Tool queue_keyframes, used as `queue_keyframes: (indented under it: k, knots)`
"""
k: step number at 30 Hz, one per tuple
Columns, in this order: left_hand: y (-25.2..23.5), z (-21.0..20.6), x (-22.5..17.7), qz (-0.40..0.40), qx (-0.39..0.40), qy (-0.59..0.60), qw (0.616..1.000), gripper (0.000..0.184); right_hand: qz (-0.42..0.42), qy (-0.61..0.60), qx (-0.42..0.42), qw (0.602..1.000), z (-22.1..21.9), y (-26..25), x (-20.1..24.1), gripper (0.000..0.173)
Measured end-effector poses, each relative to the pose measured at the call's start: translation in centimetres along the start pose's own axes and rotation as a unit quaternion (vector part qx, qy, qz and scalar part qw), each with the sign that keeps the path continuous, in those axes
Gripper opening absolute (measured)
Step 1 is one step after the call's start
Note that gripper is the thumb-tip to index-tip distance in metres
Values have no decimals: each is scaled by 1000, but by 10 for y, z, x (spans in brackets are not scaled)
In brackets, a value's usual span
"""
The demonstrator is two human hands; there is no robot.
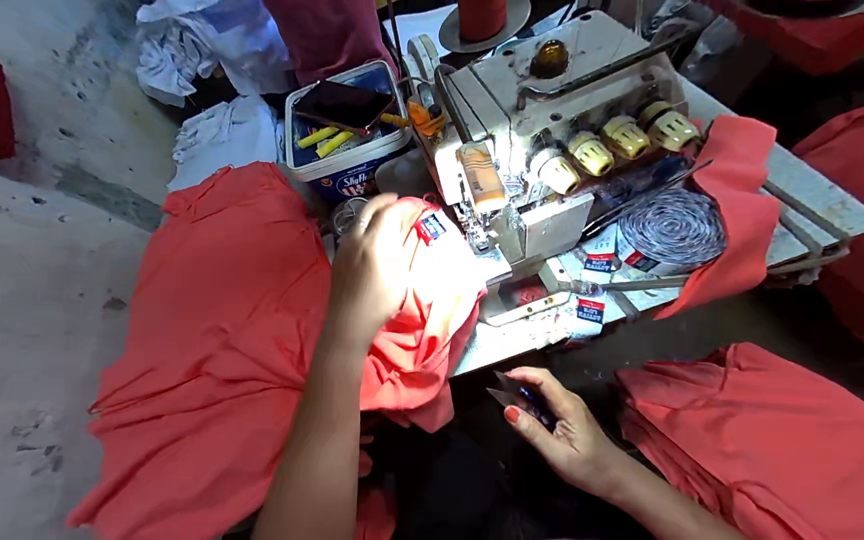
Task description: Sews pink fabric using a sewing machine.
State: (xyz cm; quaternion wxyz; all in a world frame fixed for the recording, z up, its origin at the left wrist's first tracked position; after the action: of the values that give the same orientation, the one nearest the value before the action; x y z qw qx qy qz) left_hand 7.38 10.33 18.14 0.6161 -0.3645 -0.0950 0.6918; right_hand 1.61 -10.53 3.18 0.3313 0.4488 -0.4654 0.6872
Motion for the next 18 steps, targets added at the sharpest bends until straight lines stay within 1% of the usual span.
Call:
queue_keyframes:
  k: [1,3,4,5,7,8,10,12,15,18]
  knots:
    - [-17,-18,9,17,37,13,999,34,5,12,-1,1000,-4,2,3,40]
    - [-33,-56,28,69,154,0,986,45,27,51,-6,998,-7,4,9,38]
    - [-34,-66,34,79,185,-7,979,48,43,77,-14,996,-6,3,11,37]
    - [-34,-69,38,76,198,-12,977,46,62,105,-24,992,-2,0,13,37]
    - [-34,-59,44,62,188,11,980,33,104,172,-60,978,13,-15,21,37]
    - [-31,-49,46,51,169,30,984,29,127,211,-78,966,21,-27,29,37]
    - [-21,-22,48,47,130,71,988,27,167,294,-101,936,32,-56,47,37]
    - [-8,2,44,56,116,100,987,25,192,372,-104,902,31,-85,61,37]
    - [5,15,37,74,129,110,983,21,185,453,-50,871,15,-120,68,36]
    - [11,18,33,78,107,111,985,8,182,503,4,845,-7,-138,77,30]
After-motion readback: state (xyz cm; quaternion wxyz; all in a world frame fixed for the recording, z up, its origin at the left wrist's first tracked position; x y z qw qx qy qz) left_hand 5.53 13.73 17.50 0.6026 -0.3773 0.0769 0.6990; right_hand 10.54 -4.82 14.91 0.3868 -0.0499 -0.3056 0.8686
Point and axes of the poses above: each hand's wrist, its own y-axis away from the middle knuckle, its own z-axis out of the back of the hand, x = y × z, the point moved 10 cm from there along -y, towards the middle knuckle, and after that the axes turned 13 degrees about -x, right-handed, at the moved point
